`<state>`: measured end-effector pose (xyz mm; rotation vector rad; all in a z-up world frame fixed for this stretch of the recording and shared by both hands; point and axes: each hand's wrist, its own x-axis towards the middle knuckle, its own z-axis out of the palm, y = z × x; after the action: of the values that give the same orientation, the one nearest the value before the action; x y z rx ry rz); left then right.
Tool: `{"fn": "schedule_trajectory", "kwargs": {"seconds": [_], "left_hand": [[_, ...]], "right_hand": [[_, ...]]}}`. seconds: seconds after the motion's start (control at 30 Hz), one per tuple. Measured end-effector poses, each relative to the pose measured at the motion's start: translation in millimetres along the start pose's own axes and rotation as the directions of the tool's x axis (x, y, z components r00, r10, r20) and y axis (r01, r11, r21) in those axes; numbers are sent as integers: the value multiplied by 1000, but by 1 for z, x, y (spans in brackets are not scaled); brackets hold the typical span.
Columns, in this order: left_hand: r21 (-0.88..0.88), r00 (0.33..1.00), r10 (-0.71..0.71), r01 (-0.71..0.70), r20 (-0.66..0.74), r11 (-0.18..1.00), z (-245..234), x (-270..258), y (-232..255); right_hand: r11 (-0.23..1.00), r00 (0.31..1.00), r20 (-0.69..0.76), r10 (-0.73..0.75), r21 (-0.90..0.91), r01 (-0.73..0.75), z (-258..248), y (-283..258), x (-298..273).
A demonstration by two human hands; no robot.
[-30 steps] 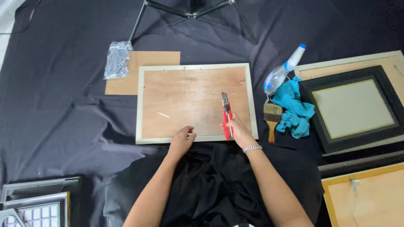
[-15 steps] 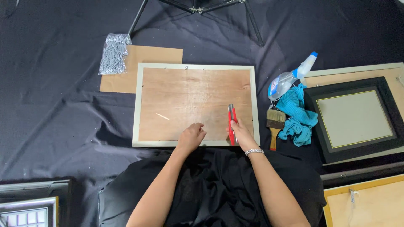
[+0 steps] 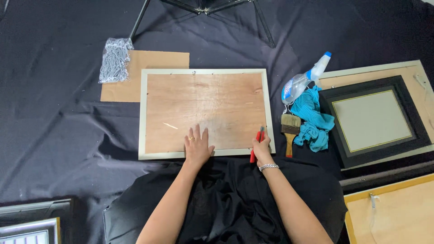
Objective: Cleaning glass and assembling a picture into a frame
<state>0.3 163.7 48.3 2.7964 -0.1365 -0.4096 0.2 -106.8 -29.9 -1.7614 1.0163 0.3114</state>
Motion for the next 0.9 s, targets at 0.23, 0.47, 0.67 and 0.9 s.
{"fn": "schedule_trajectory", "kwargs": {"seconds": [0.23,0.47,0.67,0.9], "left_hand": [[76,970,-96,80,222,994,8,6,-3],[128,979,-80,56,189,990,10,7,-2],[121,967,-91,64,237,991,11,10,-3],[111,970,-67,42,234,993,10,7,-4]], "right_hand": [[998,996,-64,-57,24,59,3,4,10],[991,998,-52,-32,127,38,1,-7,-4],[972,999,-39,8,237,2,5,-9,2],[913,1000,-31,0,408,13,6,-20,-1]]}}
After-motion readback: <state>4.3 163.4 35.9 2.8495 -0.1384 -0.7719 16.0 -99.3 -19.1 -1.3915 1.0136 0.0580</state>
